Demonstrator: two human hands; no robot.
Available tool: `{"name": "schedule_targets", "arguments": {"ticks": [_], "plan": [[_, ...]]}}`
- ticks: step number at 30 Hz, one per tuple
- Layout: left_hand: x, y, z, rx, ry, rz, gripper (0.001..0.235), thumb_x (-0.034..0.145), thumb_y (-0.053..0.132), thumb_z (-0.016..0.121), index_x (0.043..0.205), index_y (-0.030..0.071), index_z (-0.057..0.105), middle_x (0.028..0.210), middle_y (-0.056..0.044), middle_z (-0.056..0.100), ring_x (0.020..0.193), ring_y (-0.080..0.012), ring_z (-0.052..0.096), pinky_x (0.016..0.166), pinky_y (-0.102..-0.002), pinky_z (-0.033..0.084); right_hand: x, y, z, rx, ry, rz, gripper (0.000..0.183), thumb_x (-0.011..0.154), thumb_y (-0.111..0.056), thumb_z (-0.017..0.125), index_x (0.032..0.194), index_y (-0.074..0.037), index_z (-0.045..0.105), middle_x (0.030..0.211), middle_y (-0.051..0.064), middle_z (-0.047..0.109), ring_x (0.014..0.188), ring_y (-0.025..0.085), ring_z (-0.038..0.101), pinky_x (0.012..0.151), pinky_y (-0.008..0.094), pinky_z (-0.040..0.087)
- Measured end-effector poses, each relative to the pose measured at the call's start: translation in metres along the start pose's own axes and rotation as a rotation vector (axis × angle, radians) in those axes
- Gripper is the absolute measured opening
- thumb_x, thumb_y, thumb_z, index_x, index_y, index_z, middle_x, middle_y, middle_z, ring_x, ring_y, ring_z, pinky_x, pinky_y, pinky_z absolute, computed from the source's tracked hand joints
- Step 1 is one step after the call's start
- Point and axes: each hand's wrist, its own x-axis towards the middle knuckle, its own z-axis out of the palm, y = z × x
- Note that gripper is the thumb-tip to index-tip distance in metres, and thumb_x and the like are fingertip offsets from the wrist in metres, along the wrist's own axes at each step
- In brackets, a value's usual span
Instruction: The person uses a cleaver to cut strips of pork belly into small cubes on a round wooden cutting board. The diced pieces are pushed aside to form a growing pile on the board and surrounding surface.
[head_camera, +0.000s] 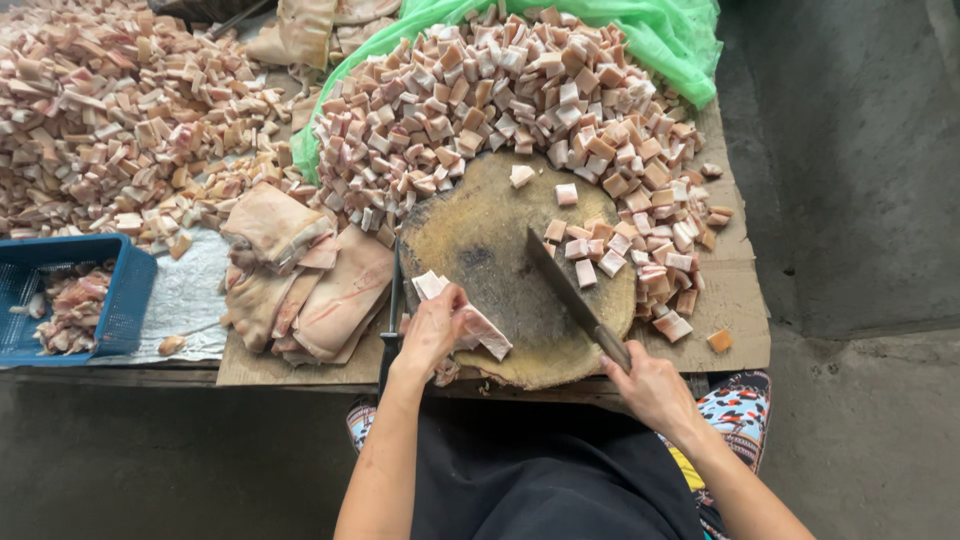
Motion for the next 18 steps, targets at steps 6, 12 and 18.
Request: {"name": "schedule_targets", "arguments": {"ticks": [6,12,18], "plan": [[0.038,0.039,0.039,-0.385,0.108,0.014,0.023,0.094,0.022,0.069,0.11,0.006,0.064,0.107,-0.014,0.076,0.101,-0.028,0.075,0.086,-0.038,0.059,0.003,0.02,-0.001,0.128,0.026,0.061,0.041,0.097,-0.041,0.056,0.118,-0.005,0.055,0.078,0.03,0.071,0.083,0.05,0.071,0.075,0.057,0.052],[0.055,0.023,0.095,-0.266,0.208,-0.083,0.024,0.09,0.021,0.07,0.105,0.002,0.071,0.095,-0.018,0.077,0.091,-0.0288,0.076,0.084,-0.038,0.057,0.007,0.001,-0.006,0.103,0.004,0.033,0.039,0.1,-0.037,0.057,0.113,-0.001,0.052,0.08,0.029,0.069,0.079,0.048,0.071,0.072,0.055,0.052],[0.054,-0.007,0.11,-0.274,0.207,-0.084,0.022,0.088,0.019,0.071,0.099,0.0,0.07,0.087,-0.017,0.076,0.084,-0.0295,0.075,0.079,-0.039,0.057,0.01,-0.042,-0.042,0.274,0.172,-0.04,0.032,0.096,-0.032,0.06,0.116,-0.007,0.057,0.062,0.018,0.066,0.052,0.031,0.069,0.055,0.043,0.053]]}}
